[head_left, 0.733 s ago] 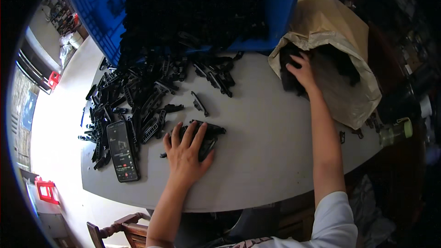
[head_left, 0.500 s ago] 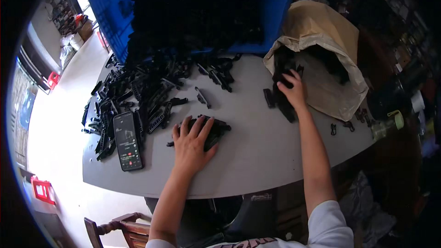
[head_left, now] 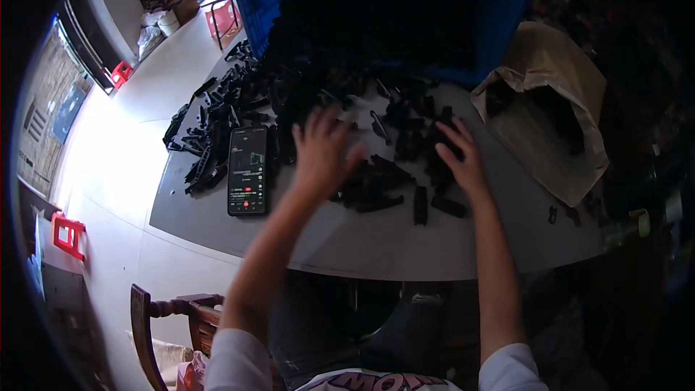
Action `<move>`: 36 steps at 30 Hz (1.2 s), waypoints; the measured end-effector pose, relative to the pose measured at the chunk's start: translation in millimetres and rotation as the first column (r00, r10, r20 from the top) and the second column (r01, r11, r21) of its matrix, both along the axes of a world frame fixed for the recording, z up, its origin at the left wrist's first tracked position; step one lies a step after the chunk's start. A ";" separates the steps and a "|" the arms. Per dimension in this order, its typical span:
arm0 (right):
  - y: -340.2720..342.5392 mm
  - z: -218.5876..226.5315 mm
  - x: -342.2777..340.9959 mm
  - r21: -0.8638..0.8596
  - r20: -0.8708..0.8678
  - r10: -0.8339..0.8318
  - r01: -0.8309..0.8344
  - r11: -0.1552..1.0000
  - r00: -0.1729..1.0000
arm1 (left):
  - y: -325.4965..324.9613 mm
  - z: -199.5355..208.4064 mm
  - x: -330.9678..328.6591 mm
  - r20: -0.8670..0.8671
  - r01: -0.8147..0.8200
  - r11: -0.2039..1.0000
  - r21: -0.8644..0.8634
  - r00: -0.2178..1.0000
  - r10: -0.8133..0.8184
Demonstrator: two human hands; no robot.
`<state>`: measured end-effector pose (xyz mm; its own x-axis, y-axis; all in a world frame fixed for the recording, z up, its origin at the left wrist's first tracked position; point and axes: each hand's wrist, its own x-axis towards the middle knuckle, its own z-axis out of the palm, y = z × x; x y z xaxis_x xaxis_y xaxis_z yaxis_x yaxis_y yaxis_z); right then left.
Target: Assembling small black plastic buckle or clip components at a workbench.
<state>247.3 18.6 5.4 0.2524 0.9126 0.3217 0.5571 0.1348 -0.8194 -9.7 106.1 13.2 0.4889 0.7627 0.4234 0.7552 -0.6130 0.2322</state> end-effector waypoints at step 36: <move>-108.9 6.5 -114.0 0.019 0.643 -0.087 0.097 0.995 0.761 | -131.0 20.3 -16.6 -0.053 0.414 0.909 -0.055 0.907 -0.417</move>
<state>133.3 -90.3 12.0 0.0743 0.9015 0.4263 0.9629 0.0464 -0.2659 -26.3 -24.9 33.5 0.7897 0.5011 0.3539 0.4480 -0.8651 0.2254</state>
